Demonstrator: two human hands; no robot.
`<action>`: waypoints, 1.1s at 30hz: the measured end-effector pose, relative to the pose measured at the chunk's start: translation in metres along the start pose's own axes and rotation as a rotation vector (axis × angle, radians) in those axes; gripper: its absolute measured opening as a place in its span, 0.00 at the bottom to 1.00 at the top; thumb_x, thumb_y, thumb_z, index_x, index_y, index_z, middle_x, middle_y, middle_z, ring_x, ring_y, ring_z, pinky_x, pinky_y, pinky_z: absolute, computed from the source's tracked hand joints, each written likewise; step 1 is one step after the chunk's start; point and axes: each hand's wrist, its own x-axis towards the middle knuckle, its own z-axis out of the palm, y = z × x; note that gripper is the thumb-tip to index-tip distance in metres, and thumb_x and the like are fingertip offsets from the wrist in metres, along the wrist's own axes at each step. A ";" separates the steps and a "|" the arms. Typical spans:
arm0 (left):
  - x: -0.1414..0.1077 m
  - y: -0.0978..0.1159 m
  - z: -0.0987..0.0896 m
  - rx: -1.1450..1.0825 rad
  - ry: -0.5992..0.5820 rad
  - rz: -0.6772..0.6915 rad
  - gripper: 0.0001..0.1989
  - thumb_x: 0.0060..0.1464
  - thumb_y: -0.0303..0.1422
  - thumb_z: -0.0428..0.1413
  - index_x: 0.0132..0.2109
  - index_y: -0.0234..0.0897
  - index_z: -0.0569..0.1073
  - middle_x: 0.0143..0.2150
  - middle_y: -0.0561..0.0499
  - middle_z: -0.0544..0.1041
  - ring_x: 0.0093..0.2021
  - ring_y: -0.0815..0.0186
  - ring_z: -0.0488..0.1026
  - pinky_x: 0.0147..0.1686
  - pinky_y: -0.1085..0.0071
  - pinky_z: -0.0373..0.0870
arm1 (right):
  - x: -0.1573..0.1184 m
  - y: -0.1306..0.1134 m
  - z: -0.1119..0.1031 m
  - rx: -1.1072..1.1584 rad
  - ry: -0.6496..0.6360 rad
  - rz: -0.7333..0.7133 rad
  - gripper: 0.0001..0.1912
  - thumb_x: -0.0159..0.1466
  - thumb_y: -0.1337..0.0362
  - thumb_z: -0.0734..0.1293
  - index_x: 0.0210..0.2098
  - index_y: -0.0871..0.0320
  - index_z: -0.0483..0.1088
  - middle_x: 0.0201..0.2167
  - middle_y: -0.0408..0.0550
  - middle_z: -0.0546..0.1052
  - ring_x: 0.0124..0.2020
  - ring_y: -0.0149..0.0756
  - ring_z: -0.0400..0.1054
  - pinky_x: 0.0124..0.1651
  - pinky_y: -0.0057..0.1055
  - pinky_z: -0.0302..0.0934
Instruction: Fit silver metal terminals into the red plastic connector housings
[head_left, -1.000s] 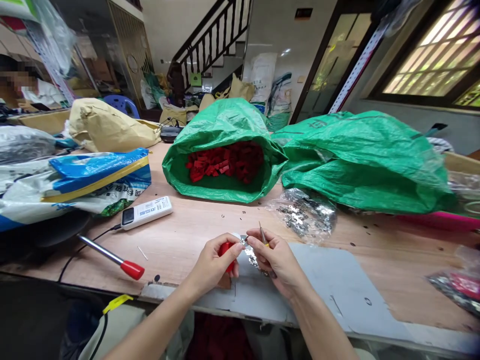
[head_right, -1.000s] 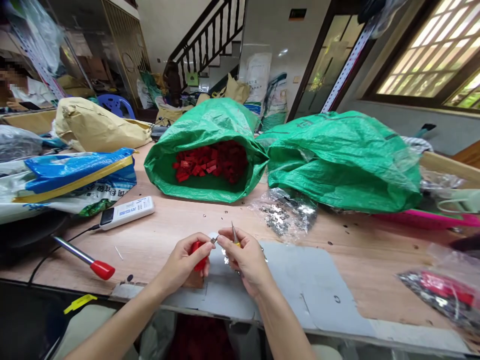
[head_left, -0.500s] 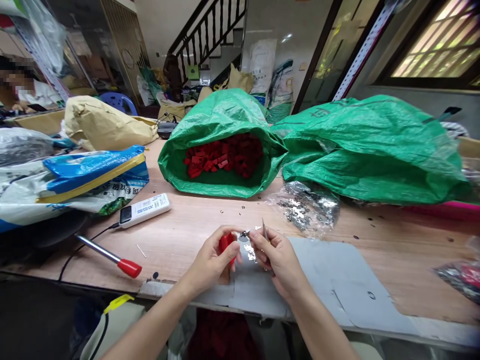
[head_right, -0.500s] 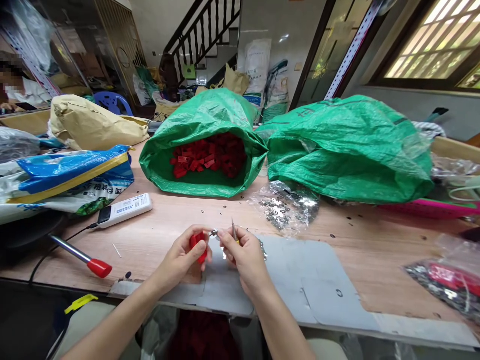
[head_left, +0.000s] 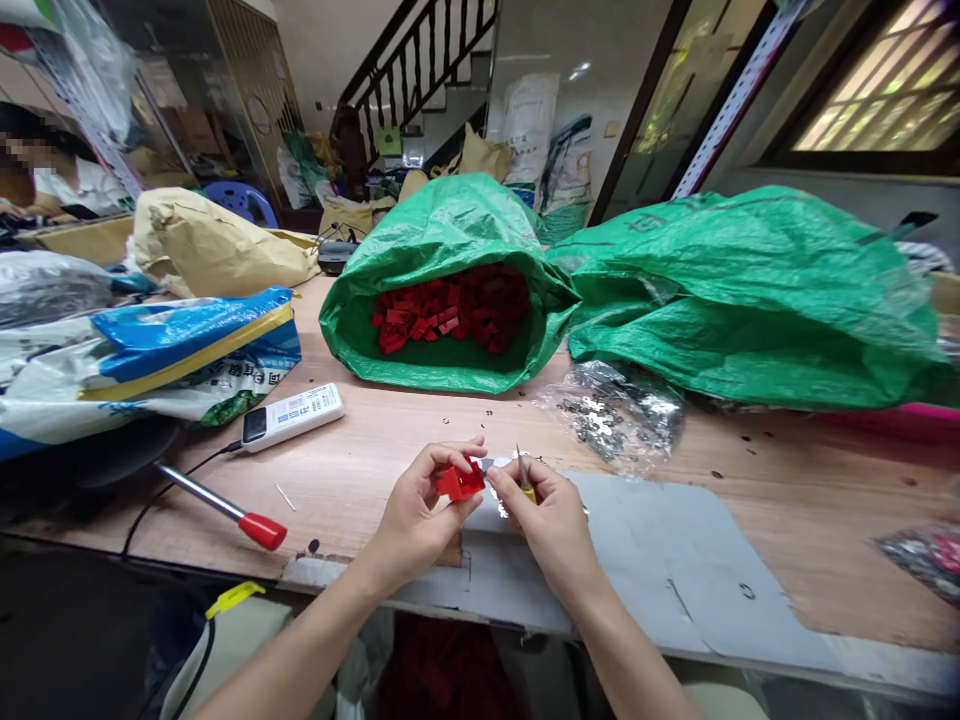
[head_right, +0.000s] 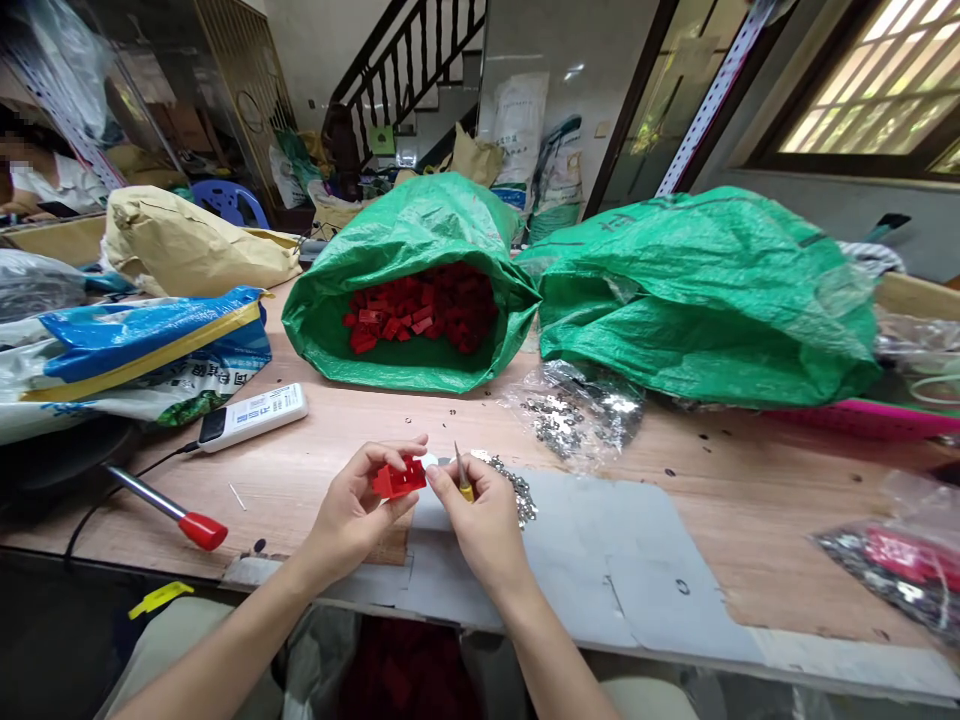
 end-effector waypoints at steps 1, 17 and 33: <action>0.000 0.000 0.001 0.014 -0.001 0.008 0.09 0.58 0.27 0.61 0.43 0.39 0.69 0.57 0.43 0.74 0.66 0.56 0.65 0.63 0.59 0.63 | 0.000 -0.001 0.000 -0.050 0.011 -0.029 0.20 0.60 0.49 0.70 0.23 0.55 0.65 0.18 0.39 0.61 0.21 0.30 0.51 0.24 0.29 0.47; -0.004 -0.005 0.002 -0.002 -0.051 0.088 0.10 0.57 0.22 0.59 0.43 0.39 0.70 0.56 0.44 0.74 0.65 0.54 0.67 0.64 0.53 0.64 | 0.000 -0.005 0.000 0.317 -0.256 0.356 0.22 0.53 0.49 0.77 0.36 0.54 0.67 0.17 0.32 0.56 0.17 0.23 0.41 0.18 0.21 0.34; -0.005 -0.006 0.001 -0.032 -0.097 0.161 0.13 0.55 0.21 0.62 0.43 0.39 0.69 0.53 0.46 0.77 0.63 0.55 0.69 0.68 0.49 0.56 | 0.003 -0.008 -0.010 0.315 -0.375 0.348 0.26 0.52 0.46 0.78 0.29 0.58 0.64 0.16 0.33 0.58 0.16 0.19 0.41 0.18 0.20 0.33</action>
